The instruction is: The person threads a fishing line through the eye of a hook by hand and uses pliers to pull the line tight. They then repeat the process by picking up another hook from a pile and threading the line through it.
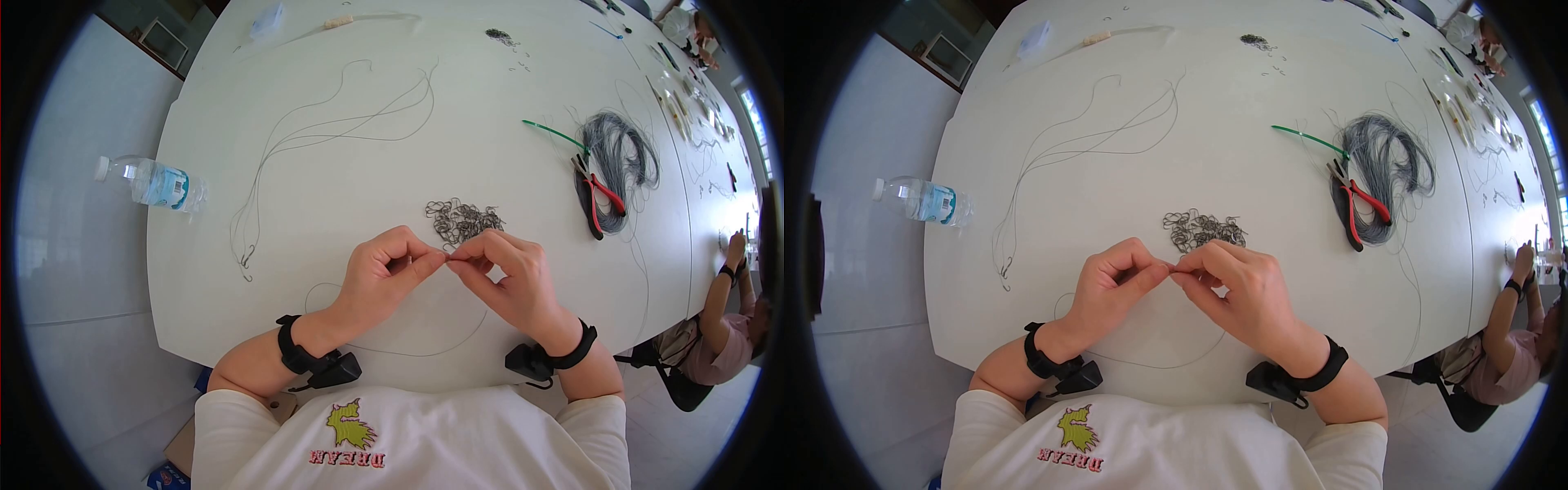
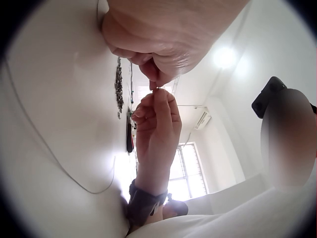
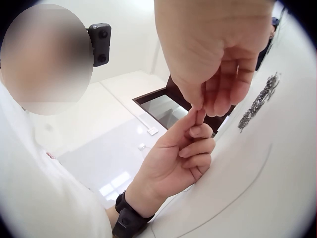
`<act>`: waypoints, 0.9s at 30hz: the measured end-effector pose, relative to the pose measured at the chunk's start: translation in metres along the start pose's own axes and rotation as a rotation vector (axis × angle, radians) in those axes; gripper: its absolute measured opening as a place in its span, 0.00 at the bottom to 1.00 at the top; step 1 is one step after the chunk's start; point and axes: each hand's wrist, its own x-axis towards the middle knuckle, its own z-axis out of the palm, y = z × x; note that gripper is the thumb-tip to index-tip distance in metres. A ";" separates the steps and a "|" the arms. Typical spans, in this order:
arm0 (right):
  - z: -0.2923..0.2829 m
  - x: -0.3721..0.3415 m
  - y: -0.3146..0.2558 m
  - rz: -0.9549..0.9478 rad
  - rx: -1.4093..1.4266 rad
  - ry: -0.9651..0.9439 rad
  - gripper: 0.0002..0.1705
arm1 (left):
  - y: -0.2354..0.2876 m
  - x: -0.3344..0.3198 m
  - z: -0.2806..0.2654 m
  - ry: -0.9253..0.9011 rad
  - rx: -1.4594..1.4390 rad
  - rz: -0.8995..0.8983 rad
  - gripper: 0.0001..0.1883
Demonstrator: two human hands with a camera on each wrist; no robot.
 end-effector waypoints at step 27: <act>0.001 0.003 0.007 -0.281 -0.192 0.116 0.09 | 0.002 0.002 -0.001 -0.035 0.036 0.003 0.07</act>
